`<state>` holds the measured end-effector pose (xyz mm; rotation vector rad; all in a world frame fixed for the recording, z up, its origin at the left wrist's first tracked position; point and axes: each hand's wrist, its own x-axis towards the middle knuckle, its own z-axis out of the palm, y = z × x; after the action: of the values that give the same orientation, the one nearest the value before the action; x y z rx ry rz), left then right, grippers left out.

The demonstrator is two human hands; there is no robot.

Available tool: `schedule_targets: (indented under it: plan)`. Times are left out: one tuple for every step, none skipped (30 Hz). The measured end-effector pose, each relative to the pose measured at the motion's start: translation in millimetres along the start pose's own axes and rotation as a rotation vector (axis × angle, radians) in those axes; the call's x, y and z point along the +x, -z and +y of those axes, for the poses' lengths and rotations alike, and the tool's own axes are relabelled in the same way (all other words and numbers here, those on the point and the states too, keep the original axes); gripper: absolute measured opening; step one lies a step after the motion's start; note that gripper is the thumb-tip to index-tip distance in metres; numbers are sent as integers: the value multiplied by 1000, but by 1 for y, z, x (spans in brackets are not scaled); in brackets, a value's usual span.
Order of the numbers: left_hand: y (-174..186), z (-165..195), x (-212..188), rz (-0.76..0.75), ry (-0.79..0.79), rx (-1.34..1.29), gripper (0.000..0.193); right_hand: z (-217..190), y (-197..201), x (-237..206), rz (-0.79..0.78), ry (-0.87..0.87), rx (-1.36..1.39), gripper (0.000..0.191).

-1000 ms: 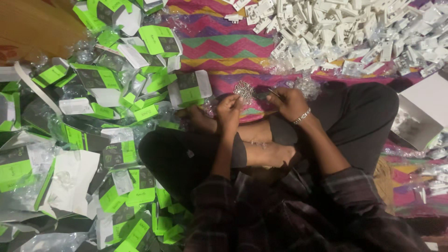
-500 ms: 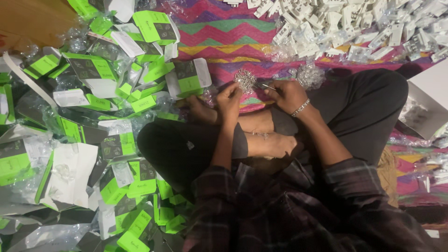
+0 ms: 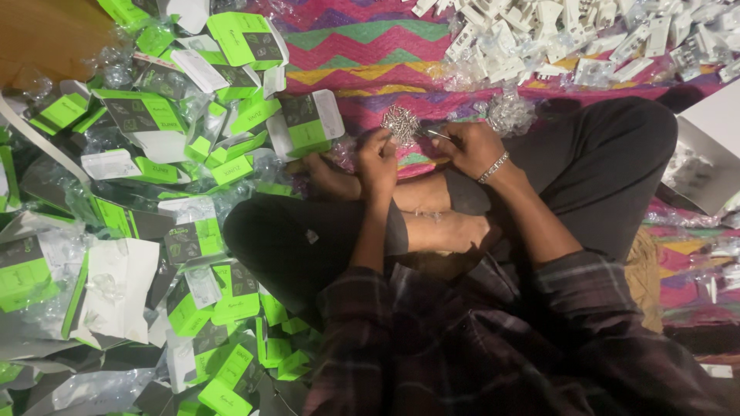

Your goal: The person sits cross-legged on a mat and repeatedly picks up small white plastic components and metal pins, inserting the pins into the components by hand. The person places the assembled units into a nearby pile and continues the process with the next item.

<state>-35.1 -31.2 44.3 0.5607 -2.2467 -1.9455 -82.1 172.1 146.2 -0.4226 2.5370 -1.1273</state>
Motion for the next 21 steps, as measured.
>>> schedule_targets:
  plan:
    - [0, -2, 1, 7, 35, -7, 23, 0, 0, 0, 1, 3, -3, 25]
    - [0, -3, 2, 14, 68, -14, 24, 0, 0, 0, 2, 6, -2, 25]
    - [0, -5, 3, 21, 102, -20, 25, 0, 0, 0, 2, 10, -1, 25]
    - [0, -6, 4, 23, 87, -23, 23, -1, 0, 0, 2, 13, 0, 24]
    - [0, -7, 4, 23, 73, -26, 22, -1, 1, -1, -2, 8, 4, 24]
    - [1, -7, 5, 24, 58, -29, 20, -1, 0, -1, -4, 4, 7, 24]
    - [1, -7, 6, 23, 68, -53, 21, -1, 0, -1, -7, 0, 10, 24]
    - [1, -7, 7, 22, 79, -78, 22, -1, 0, -1, -3, 7, -3, 24]
    - [1, -7, 7, 22, 88, -103, 22, -1, 0, -1, 1, 16, -16, 24]
    - [0, -7, 8, 23, 86, -96, 22, -1, 0, -1, 6, 26, -29, 24]
    - [0, -7, 8, 25, 85, -89, 23, -1, 0, -1, 8, 35, -20, 24]
    - [0, -6, 8, 26, 83, -82, 23, -1, 0, -1, 10, 45, -11, 24]
    - [0, -6, 8, 22, 91, -94, 23, -1, 0, -1, 12, 54, -2, 23]
    - [0, -5, 8, 18, 99, -107, 24, -1, 0, -1, 10, 54, 3, 23]
    - [-1, -4, 8, 13, 107, -119, 24, -1, 0, -1, 9, 56, 6, 23]
    - [0, -3, 7, 9, 125, -142, 25, -1, 0, -1, 8, 58, 11, 22]
    - [0, -2, 6, 5, 144, -166, 25, -1, 1, -1, 7, 57, 1, 23]
    - [0, -1, 6, 1, 163, -189, 26, -1, 0, -1, 7, 58, -10, 24]
    - [0, 0, 5, -9, 147, -195, 26, -1, 1, -2, 7, 58, -19, 25]
    - [1, 1, 4, -20, 131, -202, 26, -2, 1, -2, 0, 47, -30, 25]
    - [1, 3, 3, -31, 115, -209, 26, -3, 1, -2, -7, 34, -40, 25]
